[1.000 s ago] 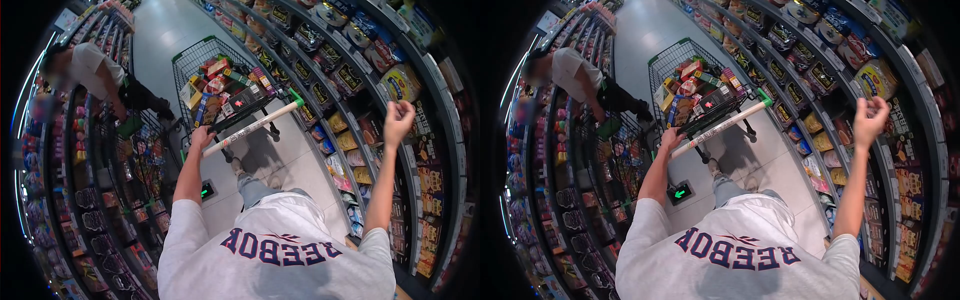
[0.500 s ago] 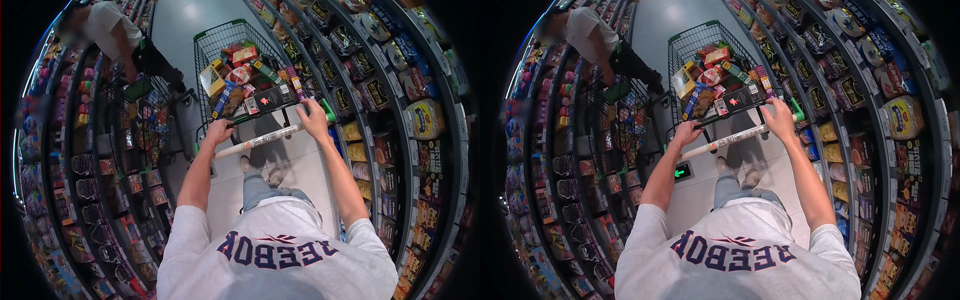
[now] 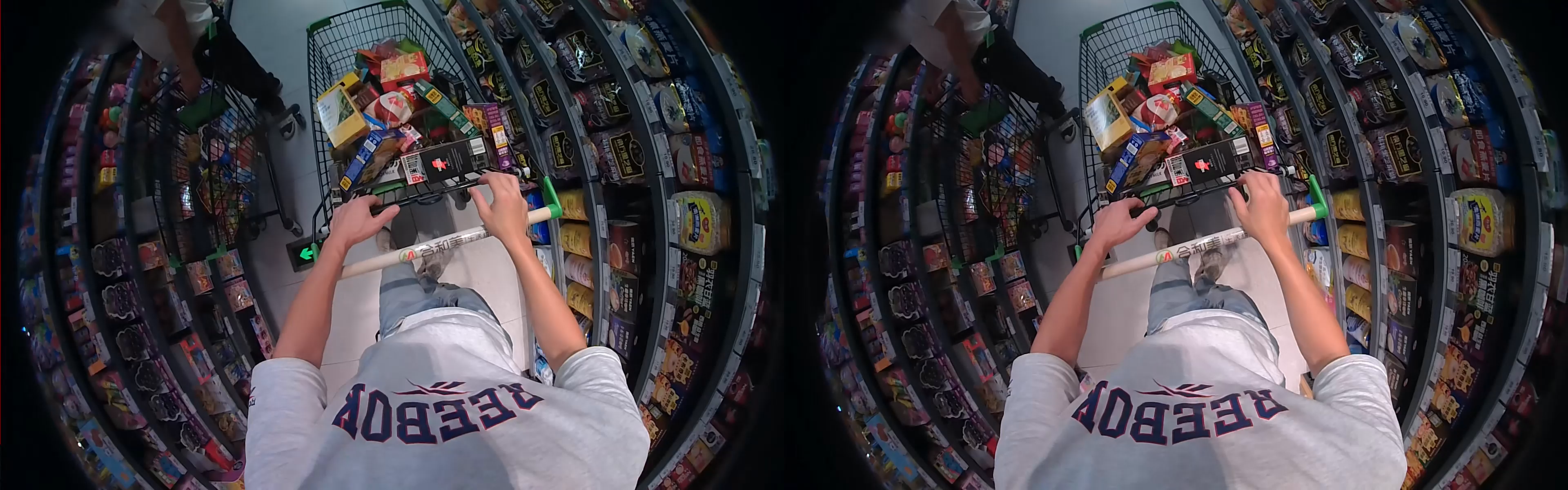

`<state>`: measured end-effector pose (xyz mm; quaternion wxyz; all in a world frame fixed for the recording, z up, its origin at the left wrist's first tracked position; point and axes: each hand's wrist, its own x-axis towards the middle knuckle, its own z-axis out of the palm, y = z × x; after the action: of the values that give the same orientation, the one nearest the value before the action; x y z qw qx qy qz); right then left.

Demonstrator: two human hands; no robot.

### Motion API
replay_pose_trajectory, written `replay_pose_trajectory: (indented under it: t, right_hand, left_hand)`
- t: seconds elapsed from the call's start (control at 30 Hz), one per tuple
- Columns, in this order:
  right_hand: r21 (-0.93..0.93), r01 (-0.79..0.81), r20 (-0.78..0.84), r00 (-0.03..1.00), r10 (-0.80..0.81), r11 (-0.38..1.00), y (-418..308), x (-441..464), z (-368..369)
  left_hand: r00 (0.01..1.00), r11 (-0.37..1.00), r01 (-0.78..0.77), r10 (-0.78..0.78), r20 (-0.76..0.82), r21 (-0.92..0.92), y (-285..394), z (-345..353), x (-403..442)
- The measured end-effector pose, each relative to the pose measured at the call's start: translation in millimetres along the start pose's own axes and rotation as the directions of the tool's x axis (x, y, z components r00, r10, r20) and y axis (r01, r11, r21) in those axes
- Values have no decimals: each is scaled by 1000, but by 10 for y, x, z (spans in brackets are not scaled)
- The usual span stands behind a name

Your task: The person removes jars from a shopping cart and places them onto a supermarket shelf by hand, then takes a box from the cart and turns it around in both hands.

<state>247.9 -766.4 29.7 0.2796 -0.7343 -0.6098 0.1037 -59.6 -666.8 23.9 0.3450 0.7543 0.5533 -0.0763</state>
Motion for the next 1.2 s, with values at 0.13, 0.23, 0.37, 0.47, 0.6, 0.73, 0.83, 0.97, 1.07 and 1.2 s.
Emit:
replay_pose_trajectory:
  t: [0.13,0.23,0.37,0.47,0.6,0.73,0.83,0.97,1.07,1.2]
  right_hand:
    - [54,-34,-7,999,35,998,-10,15,33]
    - [143,-21,-19,1000,24,989,-107,176,190]
    - [204,23,89,995,-42,979,-422,646,722]
    - [63,24,259,965,-39,998,-313,1028,1384]
    - [-138,-146,496,846,196,980,-431,1387,1707]
    - [-236,-267,540,763,355,934,-555,1548,1898]
    - [-312,-311,505,746,434,898,-572,1543,2020]
    - [-376,-298,410,796,446,878,-428,1531,2292]
    - [-427,-270,377,815,441,863,-484,1620,2213]
    - [-375,-343,358,803,476,861,-476,1748,2163]
  left_hand:
    - [999,999,36,-35,15,-36,35,21,-31]
    - [998,998,50,-48,52,-38,96,-40,-79]
    - [998,999,42,-41,37,-31,79,-37,-54]
    - [997,998,44,-42,62,-36,78,-93,-37]
    - [999,997,32,-29,36,-70,34,-68,-21]
    - [997,996,28,-22,68,-87,15,-59,-44]
    - [998,994,9,-3,59,-108,-1,-48,-49]
    - [998,990,1,9,69,-142,5,-63,-50]
    - [997,990,-2,13,74,-143,-31,-41,-15]
    - [998,990,-36,42,39,-134,-33,-79,-9]
